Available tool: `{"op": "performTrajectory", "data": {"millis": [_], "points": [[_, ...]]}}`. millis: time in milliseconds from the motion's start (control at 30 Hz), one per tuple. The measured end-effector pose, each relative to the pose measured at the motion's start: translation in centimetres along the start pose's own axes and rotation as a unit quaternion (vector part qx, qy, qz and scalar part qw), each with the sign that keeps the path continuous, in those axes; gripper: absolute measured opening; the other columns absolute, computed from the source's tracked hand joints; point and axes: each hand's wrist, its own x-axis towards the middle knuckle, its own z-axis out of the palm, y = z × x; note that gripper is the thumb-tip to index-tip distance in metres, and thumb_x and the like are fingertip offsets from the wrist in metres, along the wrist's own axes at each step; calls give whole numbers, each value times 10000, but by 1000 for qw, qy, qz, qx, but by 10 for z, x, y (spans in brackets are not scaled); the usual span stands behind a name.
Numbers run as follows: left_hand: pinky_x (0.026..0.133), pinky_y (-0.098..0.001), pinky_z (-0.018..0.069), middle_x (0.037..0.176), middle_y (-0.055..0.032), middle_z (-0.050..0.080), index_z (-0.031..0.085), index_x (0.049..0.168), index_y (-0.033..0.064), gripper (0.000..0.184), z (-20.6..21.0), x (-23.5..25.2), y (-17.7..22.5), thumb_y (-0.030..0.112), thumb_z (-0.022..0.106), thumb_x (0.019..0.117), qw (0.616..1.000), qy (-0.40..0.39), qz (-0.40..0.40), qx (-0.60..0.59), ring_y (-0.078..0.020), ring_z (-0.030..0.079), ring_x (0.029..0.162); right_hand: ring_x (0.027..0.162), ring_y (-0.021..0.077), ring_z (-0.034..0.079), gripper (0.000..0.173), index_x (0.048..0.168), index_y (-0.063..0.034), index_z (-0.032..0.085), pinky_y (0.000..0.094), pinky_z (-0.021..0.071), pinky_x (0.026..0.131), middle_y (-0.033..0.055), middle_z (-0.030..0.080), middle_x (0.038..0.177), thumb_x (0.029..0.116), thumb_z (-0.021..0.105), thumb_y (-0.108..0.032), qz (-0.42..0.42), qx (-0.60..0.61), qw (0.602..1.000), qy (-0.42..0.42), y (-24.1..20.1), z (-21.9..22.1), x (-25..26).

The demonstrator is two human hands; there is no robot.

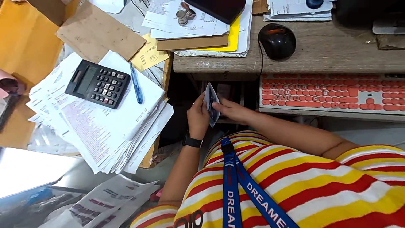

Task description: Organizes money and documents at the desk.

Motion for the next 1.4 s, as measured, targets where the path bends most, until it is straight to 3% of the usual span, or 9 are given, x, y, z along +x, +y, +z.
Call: {"op": "performTrajectory", "data": {"millis": [100,267,467,600,700,867,1133,1267,1400], "points": [[886,-497,567,1130,-221,725,516,1454,-18,410,12,-18,4,78,464,1059,999,-23,36,-4,-311,724,974,1108,216,646,520,1470,-21,434,412,539,967,183,629,1260,1086,474,-369,-4,173,985,23,2,22,-1],[954,-365,564,1273,-272,640,241,1564,-92,541,8,-17,-1,119,372,1084,986,-56,7,-159,-212,701,1061,935,101,665,369,1299,79,545,287,554,886,121,674,1060,1076,524,-215,-26,152,987,50,-3,13,7],[1098,-360,436,1544,-273,391,224,1553,-95,655,12,-5,-31,163,500,1018,941,85,-62,-323,-246,483,1369,1040,196,656,328,1356,58,544,377,523,950,209,646,1199,1081,424,-74,-16,-46,998,-38,-37,-16,3],[770,-312,598,1032,-56,699,500,1328,49,454,10,-8,-27,359,234,1130,807,32,-248,-536,-127,703,880,937,320,645,457,1166,94,635,507,492,884,255,662,1029,1114,418,-304,-94,-261,951,-136,-84,-34,2],[527,-217,517,718,4,618,575,1133,91,475,11,-19,-29,370,191,1129,733,12,-279,-620,-73,588,565,1043,367,699,437,1240,32,685,549,514,973,237,724,1099,1111,422,-292,-219,-314,923,27,-132,-48,25],[482,-242,514,678,-10,597,578,1099,86,476,7,-24,-36,383,208,1128,682,57,-305,-662,-99,585,525,1349,474,488,469,1437,25,541,584,386,1129,306,510,1450,1021,604,-181,-272,-398,856,186,-184,-77,145],[492,-254,519,673,-6,584,574,1065,96,464,-2,-28,-45,383,215,1125,661,83,-315,-676,-107,588,535,1325,481,499,298,1257,96,637,580,430,1084,294,559,1378,1018,462,60,-181,-579,787,112,-186,-60,160],[484,-237,524,663,-1,587,566,1075,105,463,-4,-27,-41,377,194,1124,659,61,-302,-686,-96,597,527,1242,439,599,281,1213,82,689,575,433,1089,294,654,1259,984,559,-19,-262,-417,850,186,-177,-88,169],[480,-239,529,654,-6,586,567,1073,99,474,-6,-29,-42,382,190,1122,642,42,-296,-706,-102,601,524,999,205,655,327,1340,57,554,335,553,882,180,631,1232,1047,448,-42,-237,148,929,241,-174,-108,156]]}}
